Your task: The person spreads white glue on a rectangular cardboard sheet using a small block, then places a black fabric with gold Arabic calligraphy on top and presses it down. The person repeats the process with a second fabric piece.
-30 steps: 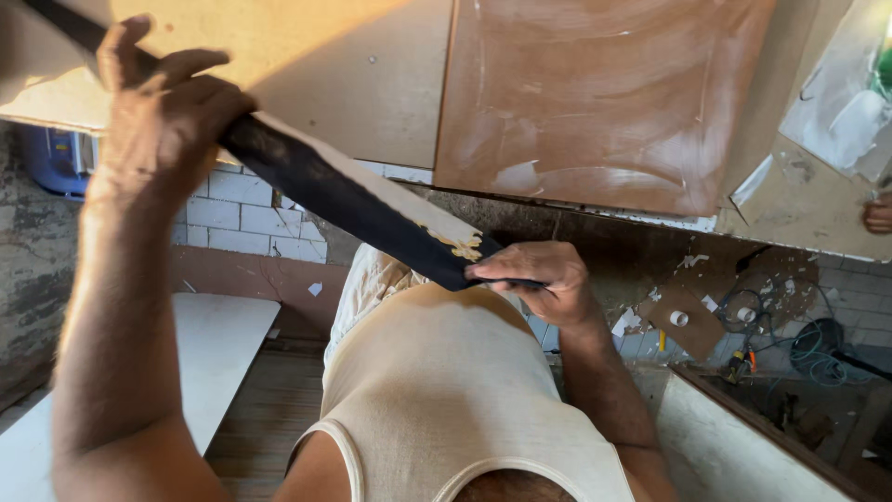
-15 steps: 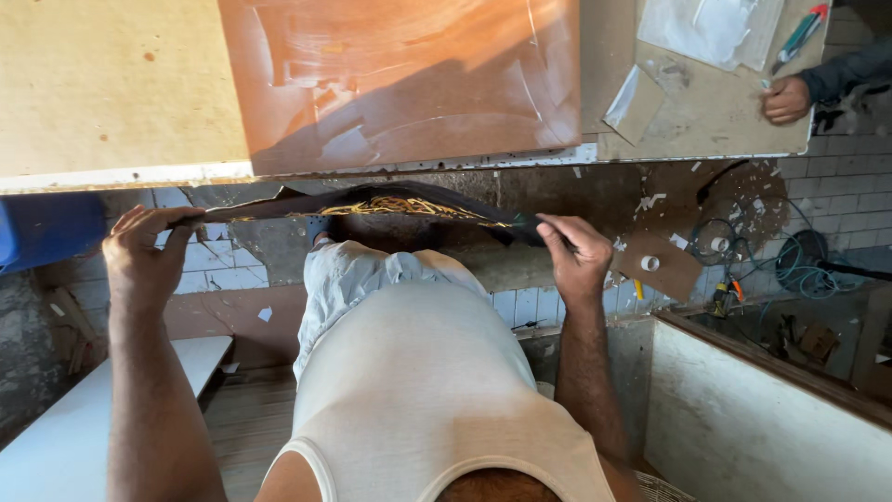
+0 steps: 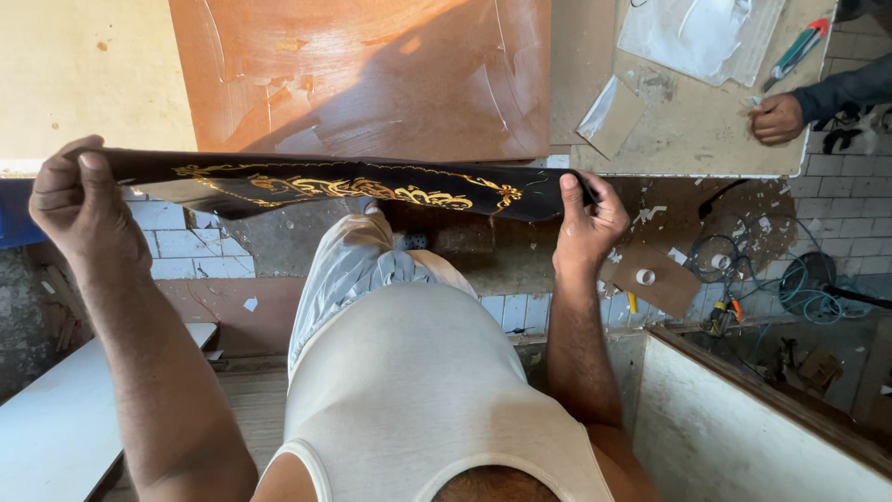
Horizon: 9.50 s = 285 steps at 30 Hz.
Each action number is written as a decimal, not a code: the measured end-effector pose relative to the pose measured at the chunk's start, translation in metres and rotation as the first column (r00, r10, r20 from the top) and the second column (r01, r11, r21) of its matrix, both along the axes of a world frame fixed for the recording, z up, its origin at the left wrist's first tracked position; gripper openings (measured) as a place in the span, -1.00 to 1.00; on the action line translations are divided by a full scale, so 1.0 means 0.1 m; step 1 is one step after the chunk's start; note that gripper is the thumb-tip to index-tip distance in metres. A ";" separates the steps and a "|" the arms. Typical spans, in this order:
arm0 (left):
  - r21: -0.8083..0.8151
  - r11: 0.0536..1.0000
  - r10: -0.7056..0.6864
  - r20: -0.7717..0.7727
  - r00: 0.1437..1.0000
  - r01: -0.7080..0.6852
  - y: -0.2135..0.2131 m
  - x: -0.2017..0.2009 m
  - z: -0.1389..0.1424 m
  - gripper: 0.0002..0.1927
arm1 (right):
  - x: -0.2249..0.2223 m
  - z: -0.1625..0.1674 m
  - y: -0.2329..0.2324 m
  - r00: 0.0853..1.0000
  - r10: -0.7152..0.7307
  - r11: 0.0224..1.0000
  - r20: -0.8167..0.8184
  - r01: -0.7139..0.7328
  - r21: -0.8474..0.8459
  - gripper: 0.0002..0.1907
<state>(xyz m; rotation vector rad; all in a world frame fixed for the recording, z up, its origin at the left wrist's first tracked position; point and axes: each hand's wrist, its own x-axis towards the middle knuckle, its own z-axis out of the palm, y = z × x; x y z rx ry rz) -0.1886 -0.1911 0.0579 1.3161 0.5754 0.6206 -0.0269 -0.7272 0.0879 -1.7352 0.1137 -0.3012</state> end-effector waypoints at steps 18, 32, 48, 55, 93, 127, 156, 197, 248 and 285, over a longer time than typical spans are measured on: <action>0.456 0.874 0.189 0.001 0.982 -0.169 0.51 3.18 -0.14 -0.88 | 3.19 -0.29 0.95 0.991 0.022 0.997 0.135 -0.011 -0.076 -0.82; 0.661 0.750 0.321 -0.338 0.885 -0.020 0.64 4.14 -0.57 -0.90 | 4.28 -1.02 1.42 0.999 0.044 0.996 0.023 -0.042 -0.082 -0.86; 0.574 0.818 0.272 -0.336 0.902 -0.033 0.73 4.32 -0.77 -0.86 | 4.54 -1.13 1.41 1.000 0.004 0.996 -0.020 -0.006 -0.092 -0.83; 0.396 0.915 0.240 -0.390 0.889 -0.074 0.72 4.36 -0.75 -0.83 | 4.63 -1.06 1.39 0.981 0.078 0.997 -0.178 -0.075 0.026 -0.79; 0.612 0.783 0.236 -0.458 0.857 0.111 0.29 2.52 -0.92 -0.74 | 2.50 -1.04 0.66 0.994 -0.043 0.776 -0.100 -0.030 -0.630 -0.71; 0.647 0.730 0.248 -0.550 0.797 0.220 -0.18 1.39 -0.44 -0.49 | 1.49 -1.04 0.20 0.995 -0.001 0.718 -0.097 -0.067 -0.692 -0.73; 0.624 0.751 0.334 -0.639 0.693 0.214 -0.03 1.36 -0.75 -0.50 | 1.62 -1.06 0.35 0.972 -0.178 0.627 -0.151 -0.006 -0.779 -0.75; 0.233 0.970 0.018 -0.337 0.941 0.065 0.89 4.22 -0.55 -0.73 | 4.29 -0.86 1.47 0.992 0.018 0.825 -0.123 -0.084 -0.558 -0.55; 0.661 0.743 0.167 -0.327 0.930 0.099 0.95 4.16 -0.52 -0.75 | 3.40 -0.83 2.36 0.866 0.145 -0.014 -0.478 -0.481 -0.876 0.20; 0.648 0.746 0.314 -0.543 0.779 0.151 0.00 1.72 -0.65 -0.51 | 2.48 -0.90 1.06 0.940 0.214 0.218 -0.264 -0.310 -0.925 0.08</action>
